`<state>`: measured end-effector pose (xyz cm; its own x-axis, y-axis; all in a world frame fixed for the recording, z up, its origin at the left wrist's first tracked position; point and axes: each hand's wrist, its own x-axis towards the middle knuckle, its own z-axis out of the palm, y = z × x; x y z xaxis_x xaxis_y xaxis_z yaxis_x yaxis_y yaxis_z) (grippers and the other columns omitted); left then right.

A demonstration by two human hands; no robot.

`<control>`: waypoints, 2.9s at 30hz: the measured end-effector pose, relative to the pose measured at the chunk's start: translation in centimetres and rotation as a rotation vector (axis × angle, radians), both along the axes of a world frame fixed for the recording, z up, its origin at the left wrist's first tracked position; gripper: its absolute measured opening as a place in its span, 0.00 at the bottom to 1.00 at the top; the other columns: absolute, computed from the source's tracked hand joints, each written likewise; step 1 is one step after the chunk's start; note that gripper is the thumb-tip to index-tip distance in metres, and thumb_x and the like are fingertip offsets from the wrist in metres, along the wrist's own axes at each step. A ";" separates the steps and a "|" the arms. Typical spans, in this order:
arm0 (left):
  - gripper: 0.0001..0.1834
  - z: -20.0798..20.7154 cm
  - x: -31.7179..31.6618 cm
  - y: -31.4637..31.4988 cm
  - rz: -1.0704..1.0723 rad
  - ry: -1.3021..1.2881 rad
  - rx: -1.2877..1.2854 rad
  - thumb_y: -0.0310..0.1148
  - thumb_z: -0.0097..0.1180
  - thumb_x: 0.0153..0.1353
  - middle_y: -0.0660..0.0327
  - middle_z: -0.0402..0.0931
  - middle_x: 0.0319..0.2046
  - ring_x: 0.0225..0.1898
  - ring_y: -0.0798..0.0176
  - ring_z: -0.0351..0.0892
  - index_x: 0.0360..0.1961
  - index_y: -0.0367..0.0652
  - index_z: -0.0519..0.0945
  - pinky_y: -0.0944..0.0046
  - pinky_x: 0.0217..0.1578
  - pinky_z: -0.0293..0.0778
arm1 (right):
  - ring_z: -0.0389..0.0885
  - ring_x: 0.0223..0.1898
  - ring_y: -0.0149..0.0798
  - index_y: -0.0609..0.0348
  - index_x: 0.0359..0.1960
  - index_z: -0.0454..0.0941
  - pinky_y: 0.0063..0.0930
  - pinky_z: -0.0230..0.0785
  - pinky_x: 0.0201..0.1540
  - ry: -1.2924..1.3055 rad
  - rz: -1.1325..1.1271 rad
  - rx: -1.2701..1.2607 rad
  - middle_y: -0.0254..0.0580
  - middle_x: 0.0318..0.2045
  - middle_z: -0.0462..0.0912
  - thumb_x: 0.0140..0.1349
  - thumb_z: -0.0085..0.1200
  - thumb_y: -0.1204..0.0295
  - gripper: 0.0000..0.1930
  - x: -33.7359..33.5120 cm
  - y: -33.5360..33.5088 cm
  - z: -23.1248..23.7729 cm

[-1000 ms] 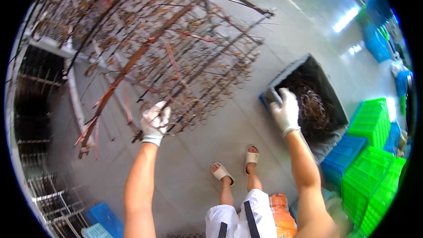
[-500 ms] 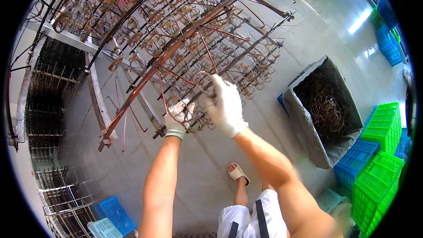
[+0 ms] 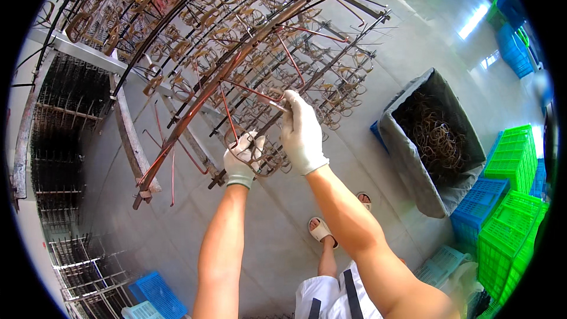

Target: The person removes small metal parts from a multi-tiered metal rack and places them into a nearby bin. The person moves along the rack, detaching parts one by one with gloved hands.

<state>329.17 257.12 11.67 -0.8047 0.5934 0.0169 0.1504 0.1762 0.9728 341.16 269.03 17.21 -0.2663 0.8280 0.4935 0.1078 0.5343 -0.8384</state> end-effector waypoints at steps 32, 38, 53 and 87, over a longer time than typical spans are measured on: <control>0.12 -4.0 -2.5 -2.9 -0.305 0.671 -0.400 0.38 0.50 0.65 0.61 0.81 0.40 0.41 0.63 0.81 0.44 0.45 0.79 0.63 0.38 0.75 | 0.73 0.37 0.49 0.59 0.62 0.69 0.47 0.62 0.43 -0.428 0.091 -0.041 0.53 0.41 0.78 0.49 0.58 0.73 0.33 -0.1 -11.6 2.0; 0.12 -0.6 0.8 -0.1 -0.055 0.594 -0.373 0.41 0.58 0.61 0.61 0.82 0.28 0.31 0.57 0.83 0.30 0.44 0.79 0.60 0.30 0.77 | 0.75 0.42 0.53 0.59 0.64 0.66 0.50 0.61 0.49 -0.393 0.093 -0.115 0.65 0.55 0.73 0.52 0.53 0.76 0.32 -0.9 -11.3 2.0; 0.13 0.7 0.8 -0.1 0.065 0.788 -0.336 0.36 0.71 0.51 0.61 0.84 0.33 0.32 0.61 0.83 0.36 0.45 0.82 0.64 0.36 0.78 | 0.81 0.30 0.46 0.54 0.38 0.78 0.43 0.69 0.46 -0.516 -0.004 -0.307 0.42 0.26 0.82 0.50 0.59 0.73 0.12 20.1 -4.0 -1.8; 0.13 -21.8 0.8 0.5 -0.106 0.908 -0.325 0.37 0.63 0.58 0.55 0.83 0.28 0.32 0.57 0.83 0.40 0.40 0.85 0.60 0.36 0.76 | 0.81 0.34 0.52 0.62 0.59 0.69 0.39 0.73 0.42 -0.108 -0.165 0.282 0.52 0.35 0.83 0.56 0.59 0.70 0.28 9.9 32.4 -27.3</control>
